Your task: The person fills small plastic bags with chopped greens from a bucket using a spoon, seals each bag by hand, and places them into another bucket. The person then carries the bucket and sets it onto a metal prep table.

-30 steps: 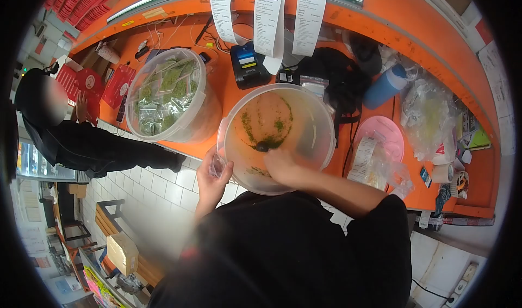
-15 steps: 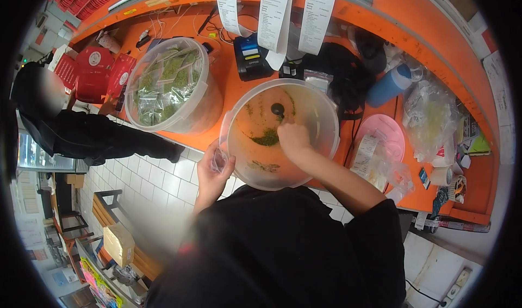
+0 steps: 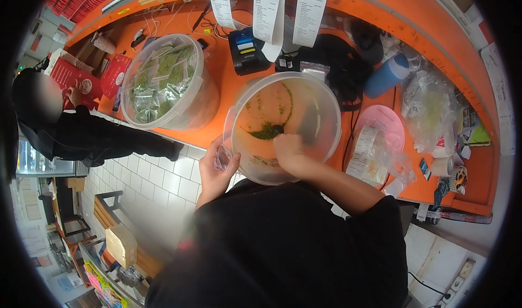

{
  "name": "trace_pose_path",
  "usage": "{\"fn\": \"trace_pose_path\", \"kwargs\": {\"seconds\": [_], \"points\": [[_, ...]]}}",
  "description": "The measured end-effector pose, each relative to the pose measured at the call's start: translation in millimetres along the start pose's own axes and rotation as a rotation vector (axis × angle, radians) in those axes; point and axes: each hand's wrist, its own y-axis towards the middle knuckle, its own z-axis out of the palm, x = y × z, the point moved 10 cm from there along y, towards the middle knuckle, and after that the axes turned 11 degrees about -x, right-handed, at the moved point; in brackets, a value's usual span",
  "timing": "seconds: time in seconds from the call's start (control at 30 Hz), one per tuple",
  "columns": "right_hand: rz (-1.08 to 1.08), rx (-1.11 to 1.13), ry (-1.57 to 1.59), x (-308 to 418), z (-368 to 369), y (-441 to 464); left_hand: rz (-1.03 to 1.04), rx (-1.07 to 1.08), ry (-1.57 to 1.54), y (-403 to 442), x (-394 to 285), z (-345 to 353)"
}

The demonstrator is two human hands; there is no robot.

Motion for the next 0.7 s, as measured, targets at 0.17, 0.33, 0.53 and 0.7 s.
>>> {"fn": "trace_pose_path", "kwargs": {"seconds": [0.17,0.33,0.53,0.7], "points": [[-0.008,0.011,0.152,19,-1,3,-0.025,0.013,0.016,-5,3,2],[0.058,0.102,0.278,30,-7,11,-0.049,0.007,0.034,-4,3,1],[0.05,0.161,0.462,51,-7,22,-0.052,-0.04,-0.04,-3,15,-5],[0.032,0.05,0.64,59,-12,37,-0.148,-0.043,-0.09,-5,13,-4]]}}
